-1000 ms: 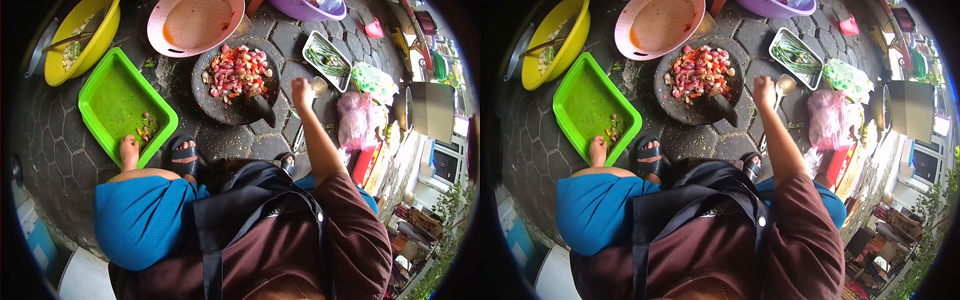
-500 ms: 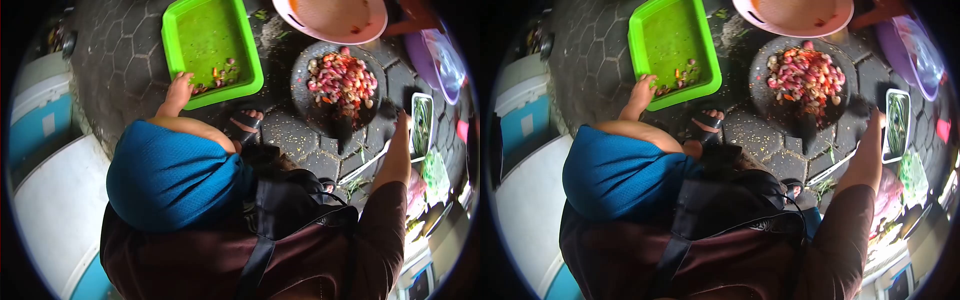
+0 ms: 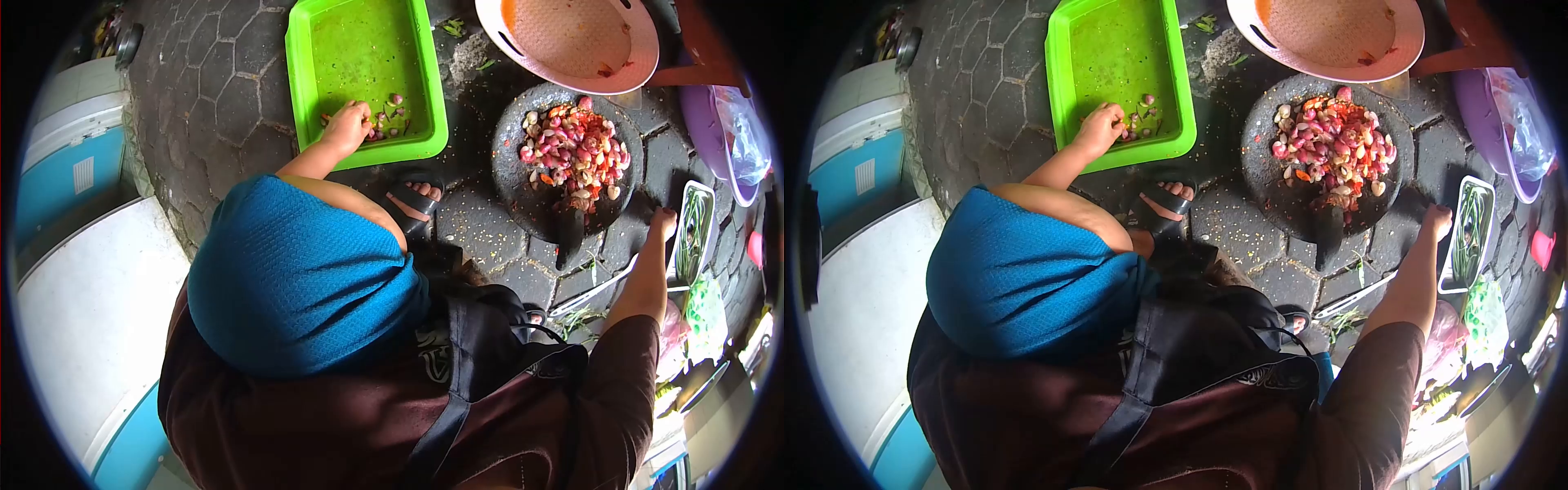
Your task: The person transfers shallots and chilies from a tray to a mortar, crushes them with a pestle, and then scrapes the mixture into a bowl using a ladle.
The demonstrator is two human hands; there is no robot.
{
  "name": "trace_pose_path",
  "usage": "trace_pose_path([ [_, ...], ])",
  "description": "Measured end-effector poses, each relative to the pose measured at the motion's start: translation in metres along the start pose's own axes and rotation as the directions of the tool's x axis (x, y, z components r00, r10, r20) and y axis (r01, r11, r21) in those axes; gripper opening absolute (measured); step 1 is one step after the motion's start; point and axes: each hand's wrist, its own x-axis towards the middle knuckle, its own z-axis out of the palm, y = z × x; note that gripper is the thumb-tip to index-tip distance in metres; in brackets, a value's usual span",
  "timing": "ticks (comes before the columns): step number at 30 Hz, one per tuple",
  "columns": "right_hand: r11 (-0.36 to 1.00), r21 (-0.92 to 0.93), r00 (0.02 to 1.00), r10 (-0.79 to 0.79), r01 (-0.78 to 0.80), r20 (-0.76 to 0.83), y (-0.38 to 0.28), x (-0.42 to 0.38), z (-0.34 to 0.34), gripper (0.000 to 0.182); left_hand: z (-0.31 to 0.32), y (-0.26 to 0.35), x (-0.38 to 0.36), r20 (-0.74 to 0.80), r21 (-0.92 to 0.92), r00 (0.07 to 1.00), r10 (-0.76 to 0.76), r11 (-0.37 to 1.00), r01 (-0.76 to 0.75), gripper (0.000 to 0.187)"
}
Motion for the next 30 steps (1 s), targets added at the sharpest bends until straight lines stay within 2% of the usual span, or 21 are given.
trace_pose_path([
  [2, 1.0, -0.008, 1.0, 0.005, -0.006, -0.031, 0.001, -0.001, -0.001, 0.027, 0.007, -0.006, 0.001, -0.072, -0.001, 0.995, 0.067, 0.998, -0.067, 0.013],
  [4, 0.999, -0.023, 0.997, -0.036, 0.034, -0.072, 0.0, -0.004, -0.005, 0.028, 0.008, -0.008, 0.0, -0.046, -0.122, 0.999, -0.005, 0.992, 0.0, 0.01],
  [6, 0.99, 0.123, 0.994, -0.058, 0.068, -0.088, -0.006, -0.005, -0.013, 0.029, 0.0, -0.008, 0.002, 0.009, -0.309, 0.993, -0.116, 0.944, 0.113, 0.008],
  [7, 0.99, 0.131, 0.994, -0.045, 0.058, -0.098, -0.022, -0.016, -0.029, 0.032, -0.003, -0.006, 0.003, -0.007, -0.413, 0.989, -0.148, 0.901, 0.132, 0.007],
  [8, 0.956, 0.266, 0.987, -0.085, 0.12, -0.139, -0.03, -0.03, -0.038, 0.033, -0.006, -0.008, 0.008, 0.043, -0.431, 0.988, -0.146, 0.89, 0.15, 0.006],
  [10, 0.868, 0.406, 0.956, -0.227, 0.284, -0.184, -0.073, -0.085, -0.081, 0.029, -0.023, 0.024, 0.008, 0.072, -0.635, 0.994, -0.078, 0.765, 0.106, 0.006],
  [12, 0.793, 0.476, 0.925, -0.327, 0.379, -0.191, -0.132, -0.167, -0.132, 0.022, -0.035, 0.066, 0.006, 0.188, -0.771, 0.982, -0.015, 0.618, 0.157, 0.006],
  [13, 0.749, 0.481, 0.889, -0.41, 0.456, -0.205, -0.152, -0.199, -0.145, 0.02, -0.036, 0.082, 0.007, 0.196, -0.798, 0.977, 0.083, 0.593, 0.109, 0.007],
  [14, 0.701, 0.478, 0.845, -0.488, 0.529, -0.22, -0.167, -0.223, -0.154, 0.018, -0.037, 0.098, 0.009, 0.268, -0.78, 0.954, 0.133, 0.611, 0.134, 0.005],
  [16, 0.712, 0.517, 0.867, -0.479, 0.475, -0.136, -0.179, -0.254, -0.144, 0.021, -0.036, 0.132, 0.011, 0.293, -0.793, 0.921, 0.258, 0.603, 0.084, 0.006],
  [18, 0.669, 0.561, 0.831, -0.553, 0.488, -0.063, -0.196, -0.282, -0.155, 0.02, -0.029, 0.157, 0.016, 0.285, -0.847, 0.87, 0.402, 0.531, 0.032, 0.012],
  [20, 0.631, 0.507, 0.768, -0.632, 0.588, -0.103, -0.196, -0.292, -0.151, 0.021, -0.034, 0.18, 0.016, 0.327, -0.884, 0.773, 0.544, 0.465, 0.047, 0.028],
  [21, 0.591, 0.496, 0.739, -0.652, 0.636, -0.171, -0.195, -0.298, -0.151, 0.019, -0.035, 0.184, 0.015, 0.26, -0.891, 0.784, 0.564, 0.453, -0.031, 0.03],
  [23, 0.648, 0.489, 0.771, -0.632, 0.583, -0.081, -0.184, -0.309, -0.164, 0.023, -0.036, 0.181, 0.017, 0.133, -0.877, 0.81, 0.572, 0.449, -0.173, 0.033],
  [24, 0.697, 0.456, 0.794, -0.607, 0.554, -0.038, -0.178, -0.313, -0.167, 0.026, -0.042, 0.169, 0.02, 0.068, -0.846, 0.856, 0.513, 0.485, -0.223, 0.033],
  [25, 0.703, 0.343, 0.763, -0.643, 0.623, -0.067, -0.16, -0.312, -0.158, 0.036, -0.05, 0.152, 0.025, -0.059, -0.743, 0.875, 0.48, 0.565, -0.359, 0.035],
  [26, 0.785, 0.307, 0.823, -0.567, 0.538, 0.008, -0.153, -0.322, -0.163, 0.051, -0.053, 0.126, 0.028, -0.238, -0.655, 0.903, 0.357, 0.628, -0.421, 0.035],
  [27, 0.825, 0.294, 0.848, -0.524, 0.483, 0.078, -0.143, -0.329, -0.162, 0.059, -0.06, 0.096, 0.033, -0.403, -0.477, 0.879, 0.256, 0.761, -0.44, 0.032],
  [28, 0.862, 0.278, 0.868, -0.474, 0.424, 0.148, -0.133, -0.336, -0.158, 0.067, -0.071, 0.063, 0.03, -0.535, -0.265, 0.816, 0.219, 0.874, -0.408, 0.035],
  [29, 0.857, 0.273, 0.855, -0.49, 0.437, 0.17, -0.124, -0.342, -0.149, 0.075, -0.072, 0.024, 0.03, -0.598, -0.209, 0.8, 0.052, 0.953, -0.218, 0.04],
  [30, 0.86, 0.284, 0.848, -0.488, 0.425, 0.208, -0.124, -0.347, -0.149, 0.075, -0.086, -0.003, 0.017, -0.6, -0.072, 0.795, -0.084, 0.996, 0.051, 0.046],
])
